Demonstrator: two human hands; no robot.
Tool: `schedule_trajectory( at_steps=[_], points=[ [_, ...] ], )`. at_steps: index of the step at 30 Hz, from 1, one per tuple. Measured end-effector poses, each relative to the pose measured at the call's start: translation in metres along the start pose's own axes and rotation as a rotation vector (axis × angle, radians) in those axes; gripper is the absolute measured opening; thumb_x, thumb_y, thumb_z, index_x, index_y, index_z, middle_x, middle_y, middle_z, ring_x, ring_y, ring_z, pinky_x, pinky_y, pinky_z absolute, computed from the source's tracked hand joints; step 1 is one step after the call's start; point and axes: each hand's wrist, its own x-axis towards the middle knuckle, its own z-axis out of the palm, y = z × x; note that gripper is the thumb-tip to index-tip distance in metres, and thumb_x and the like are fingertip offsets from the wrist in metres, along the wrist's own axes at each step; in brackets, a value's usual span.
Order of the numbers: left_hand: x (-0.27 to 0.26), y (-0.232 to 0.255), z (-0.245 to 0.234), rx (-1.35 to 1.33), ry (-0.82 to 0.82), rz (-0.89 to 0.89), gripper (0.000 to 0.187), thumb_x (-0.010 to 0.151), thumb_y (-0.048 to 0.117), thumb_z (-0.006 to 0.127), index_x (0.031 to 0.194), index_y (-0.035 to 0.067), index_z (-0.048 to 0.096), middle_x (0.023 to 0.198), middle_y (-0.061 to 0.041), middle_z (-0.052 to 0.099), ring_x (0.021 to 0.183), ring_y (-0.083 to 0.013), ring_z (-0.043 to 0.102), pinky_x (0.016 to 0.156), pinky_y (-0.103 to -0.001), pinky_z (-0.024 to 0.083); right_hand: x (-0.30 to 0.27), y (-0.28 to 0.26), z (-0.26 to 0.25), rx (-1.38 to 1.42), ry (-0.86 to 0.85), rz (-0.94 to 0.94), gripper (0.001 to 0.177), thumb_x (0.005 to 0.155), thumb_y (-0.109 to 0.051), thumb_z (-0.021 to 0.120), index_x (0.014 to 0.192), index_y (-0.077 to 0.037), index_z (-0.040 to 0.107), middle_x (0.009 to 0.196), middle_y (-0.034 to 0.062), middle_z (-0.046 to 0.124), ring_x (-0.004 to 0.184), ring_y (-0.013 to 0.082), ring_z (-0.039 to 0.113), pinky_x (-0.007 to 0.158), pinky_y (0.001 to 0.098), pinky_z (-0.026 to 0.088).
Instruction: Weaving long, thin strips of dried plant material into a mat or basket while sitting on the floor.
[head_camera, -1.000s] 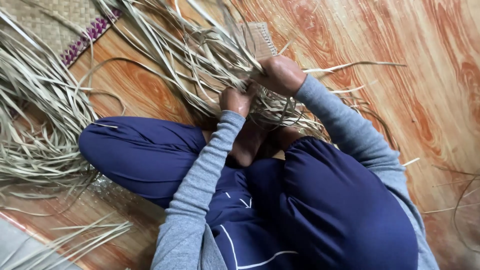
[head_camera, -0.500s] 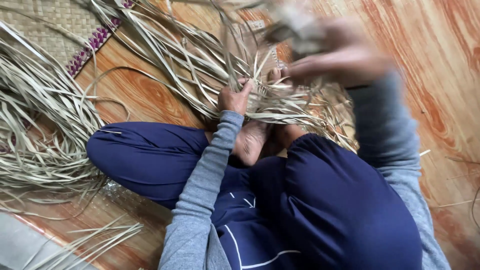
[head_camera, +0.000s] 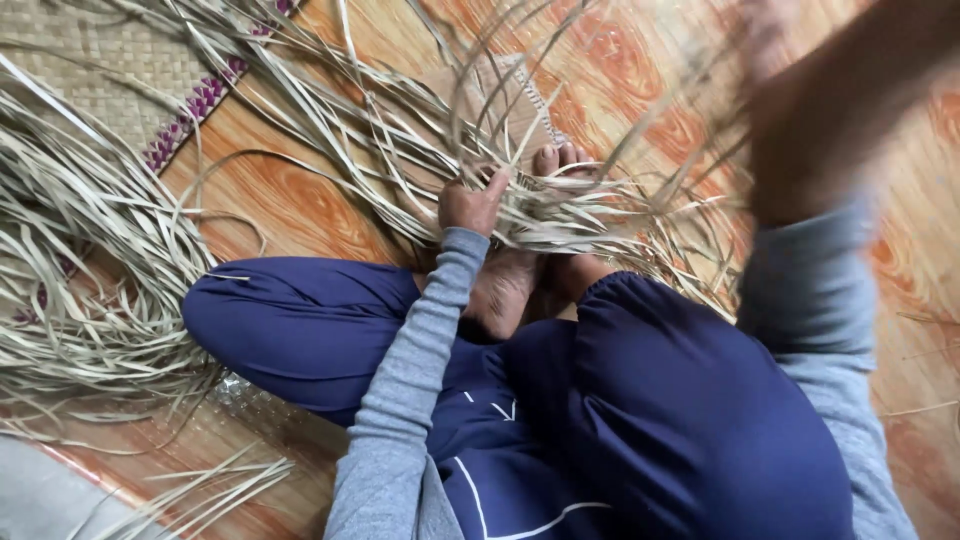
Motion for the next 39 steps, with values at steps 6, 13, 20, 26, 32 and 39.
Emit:
schedule_trajectory(
  at_steps=[6,13,20,26,32,39],
  points=[
    [-0.001,-0.015,0.001,0.037,-0.031,-0.272,0.072,0.062,0.071,0.083,0.091,0.005,0.079,0.086,-0.02,0.076,0.095,-0.0422,0.074,0.088,-0.053,0.059,-0.046,-0.139,0.048,0.849,-0.11,-0.804,0.015,0.103,-0.025,0.055,0.109,-0.02,0.068,0.101,-0.0015,0.06,0.101,0.0211,0.063,0.084,0.0362,0.043],
    [-0.002,0.01,-0.015,-0.071,-0.115,-0.331,0.039,0.069,0.054,0.082,0.086,0.019,0.081,0.085,-0.009,0.078,0.101,-0.0325,0.073,0.088,-0.049,0.058,-0.06,-0.148,0.125,0.579,-0.175,-0.809,0.021,0.096,-0.033,0.07,0.086,-0.017,0.063,0.093,0.0041,0.056,0.094,0.026,0.057,0.091,0.0396,0.044],
    [-0.01,0.02,-0.022,-0.1,-0.171,-0.367,0.044,0.065,0.058,0.082,0.089,0.02,0.081,0.086,-0.009,0.078,0.104,-0.0299,0.073,0.091,-0.046,0.058,-0.089,-0.139,0.115,0.766,-0.215,-0.622,0.02,0.084,-0.024,0.073,0.074,-0.018,0.057,0.079,0.0009,0.053,0.078,0.0247,0.057,0.067,0.037,0.048],
    [-0.01,0.021,-0.019,-0.103,-0.155,-0.371,0.046,0.064,0.053,0.082,0.09,0.015,0.081,0.085,-0.013,0.078,0.103,-0.0316,0.073,0.09,-0.049,0.057,-0.104,-0.14,0.118,0.757,-0.195,-0.637,0.02,0.084,-0.027,0.074,0.075,-0.017,0.059,0.08,0.0044,0.057,0.083,0.0267,0.064,0.079,0.0384,0.049],
    [-0.015,0.022,-0.008,0.085,-0.021,-0.274,0.056,0.063,0.065,0.082,0.087,0.014,0.08,0.081,-0.015,0.077,0.097,-0.035,0.074,0.089,-0.05,0.059,-0.127,-0.134,0.129,0.648,-0.215,-0.647,0.014,0.094,-0.03,0.067,0.084,-0.02,0.064,0.089,0.0088,0.065,0.09,0.0284,0.068,0.088,0.0377,0.051],
    [-0.017,0.016,-0.01,0.055,0.011,-0.275,0.055,0.071,0.058,0.079,0.094,0.008,0.08,0.089,-0.017,0.078,0.102,-0.0381,0.073,0.093,-0.053,0.057,-0.161,0.007,0.091,0.746,-0.72,-0.215,0.01,0.093,-0.021,0.07,0.102,-0.017,0.071,0.089,0.0156,0.071,0.092,0.0416,0.069,0.08,0.0523,0.057]
  ],
)
